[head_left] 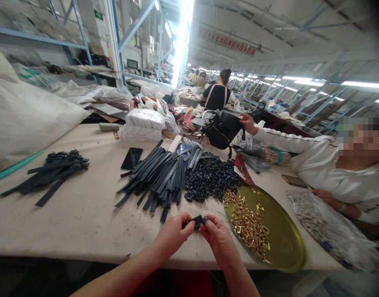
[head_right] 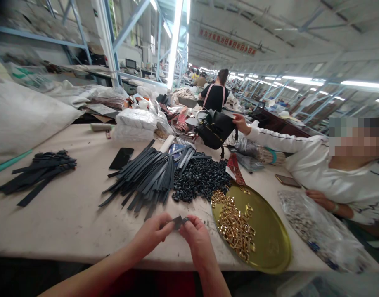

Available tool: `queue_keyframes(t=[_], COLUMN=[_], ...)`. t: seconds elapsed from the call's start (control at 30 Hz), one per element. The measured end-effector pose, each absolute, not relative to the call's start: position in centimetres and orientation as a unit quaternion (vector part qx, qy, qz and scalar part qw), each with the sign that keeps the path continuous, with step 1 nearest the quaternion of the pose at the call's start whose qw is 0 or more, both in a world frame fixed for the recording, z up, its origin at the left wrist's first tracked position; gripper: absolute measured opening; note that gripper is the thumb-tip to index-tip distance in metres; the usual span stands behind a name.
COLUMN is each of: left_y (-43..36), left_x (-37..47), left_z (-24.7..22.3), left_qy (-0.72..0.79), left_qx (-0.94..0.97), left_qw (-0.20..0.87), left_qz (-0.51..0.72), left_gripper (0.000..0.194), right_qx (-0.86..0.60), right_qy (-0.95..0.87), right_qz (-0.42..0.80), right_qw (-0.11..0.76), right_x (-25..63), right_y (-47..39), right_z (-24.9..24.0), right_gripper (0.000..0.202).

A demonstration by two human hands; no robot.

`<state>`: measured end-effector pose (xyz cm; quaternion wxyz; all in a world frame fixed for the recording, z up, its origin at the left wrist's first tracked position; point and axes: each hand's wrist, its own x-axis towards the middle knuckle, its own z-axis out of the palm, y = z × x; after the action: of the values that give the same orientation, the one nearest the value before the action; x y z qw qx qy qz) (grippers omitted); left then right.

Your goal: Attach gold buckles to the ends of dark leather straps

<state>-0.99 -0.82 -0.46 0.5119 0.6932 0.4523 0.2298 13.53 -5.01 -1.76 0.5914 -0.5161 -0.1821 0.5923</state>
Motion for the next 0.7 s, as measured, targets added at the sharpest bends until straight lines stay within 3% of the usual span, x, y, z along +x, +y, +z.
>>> queue_keyframes(t=[0.3,0.7], left_y=[-1.3,-1.2], left_x=[-1.1,0.2], left_z=[0.2,-0.9], left_qy=[0.463,0.449], left_qx=[0.724,0.748], left_qw=[0.464,0.459], left_qz=[0.216,0.169], left_gripper=[0.023,0.020], right_qx=[-0.493,-0.585], right_qy=[-0.208,-0.369], right_qz=[0.638,0.466], right_qw=[0.554,0.552], right_x=[14.0,15.0], right_y=[-5.5,-5.8], right_z=[-2.7,-3.9], right_gripper=[0.027,0.025])
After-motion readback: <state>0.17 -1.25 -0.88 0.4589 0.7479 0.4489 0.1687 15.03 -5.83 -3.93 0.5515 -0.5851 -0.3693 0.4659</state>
